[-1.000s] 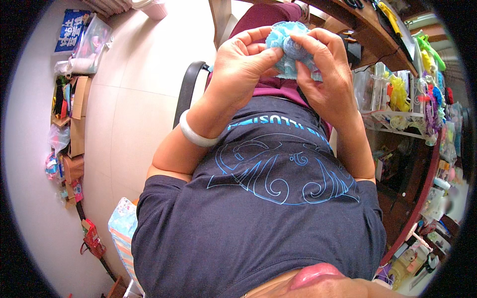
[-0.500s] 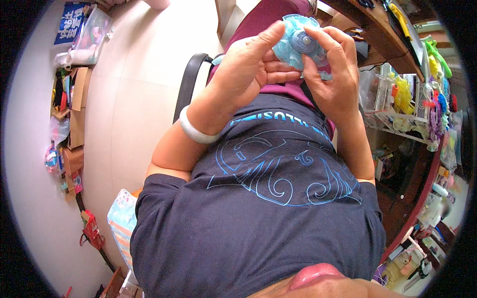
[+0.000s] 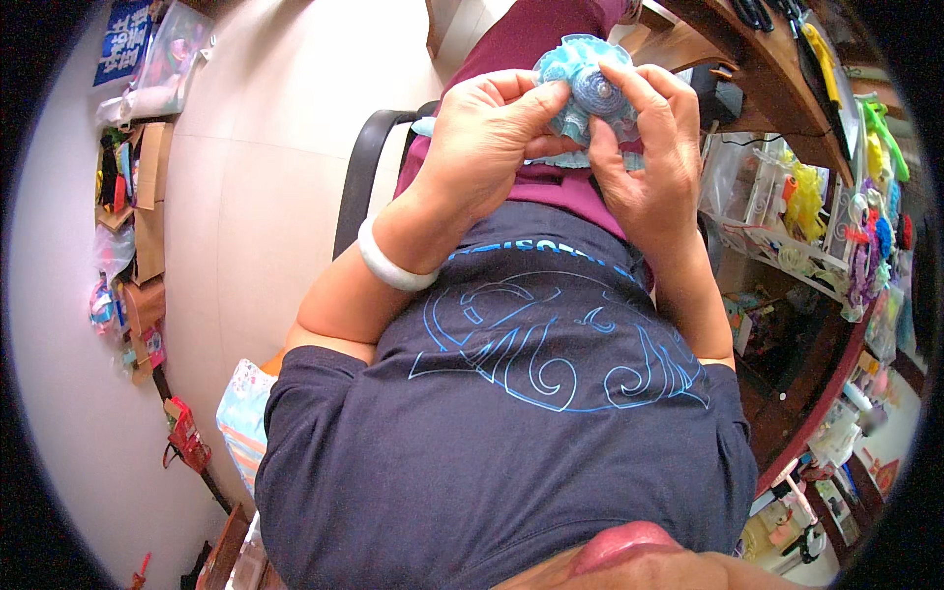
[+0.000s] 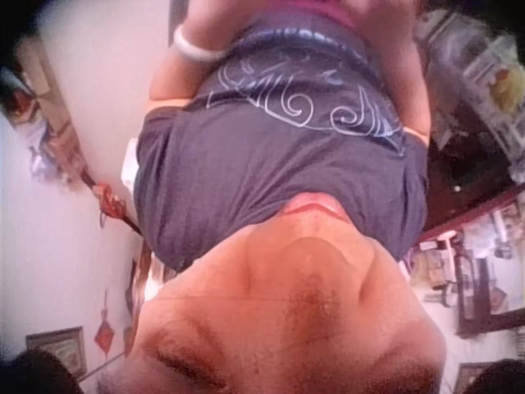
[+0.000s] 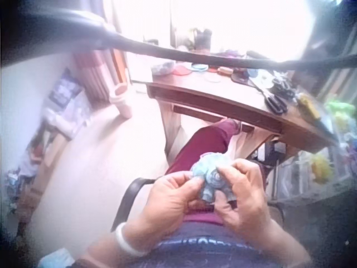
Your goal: The person assembles a decorative blue fabric flower by hand, shaping the petals and securing the center. They use scissors to trim the edges of the fabric and a hot glue gun to attach the flower to a ruffled ribbon. The person also uses a lighter to singe the edges of the fabric to prevent fraying.
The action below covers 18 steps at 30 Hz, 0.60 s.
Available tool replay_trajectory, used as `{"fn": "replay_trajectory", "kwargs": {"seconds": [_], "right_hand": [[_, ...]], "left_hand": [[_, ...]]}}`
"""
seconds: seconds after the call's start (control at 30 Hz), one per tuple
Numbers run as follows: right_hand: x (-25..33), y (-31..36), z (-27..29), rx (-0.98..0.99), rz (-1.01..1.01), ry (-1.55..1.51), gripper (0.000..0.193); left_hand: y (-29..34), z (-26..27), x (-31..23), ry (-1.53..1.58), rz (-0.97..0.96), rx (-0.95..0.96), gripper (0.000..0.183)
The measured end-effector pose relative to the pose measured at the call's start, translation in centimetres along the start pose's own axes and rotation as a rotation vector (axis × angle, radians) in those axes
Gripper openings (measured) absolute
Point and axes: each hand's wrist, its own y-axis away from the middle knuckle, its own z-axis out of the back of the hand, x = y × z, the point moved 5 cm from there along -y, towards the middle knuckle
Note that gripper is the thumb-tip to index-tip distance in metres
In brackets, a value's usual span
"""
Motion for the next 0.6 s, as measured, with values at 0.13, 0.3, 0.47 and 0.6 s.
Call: {"fn": "replay_trajectory", "kwargs": {"seconds": [0.13, 0.3, 0.47, 0.6], "right_hand": [[-1.3, -0.2, -0.9, -0.008, -0.068, -0.020, 0.047], [-3.2, -1.0, -1.2, -0.033, -0.074, 0.000, 0.048], [-4.9, -1.2, -1.8, -0.014, -0.125, -0.006, 0.048], [-6.0, -1.3, -2.5, 0.008, -0.163, -0.024, 0.047]], "left_hand": [[-1.4, 0.3, 0.4, -0.074, -0.013, -0.048, 0.019], [-2.7, -0.2, -0.4, 0.071, 0.012, -0.019, 0.020], [-4.2, 0.6, 0.4, 0.004, 0.086, -0.078, 0.022], [-5.2, 0.7, 0.7, -0.021, 0.095, -0.132, 0.025]]}}
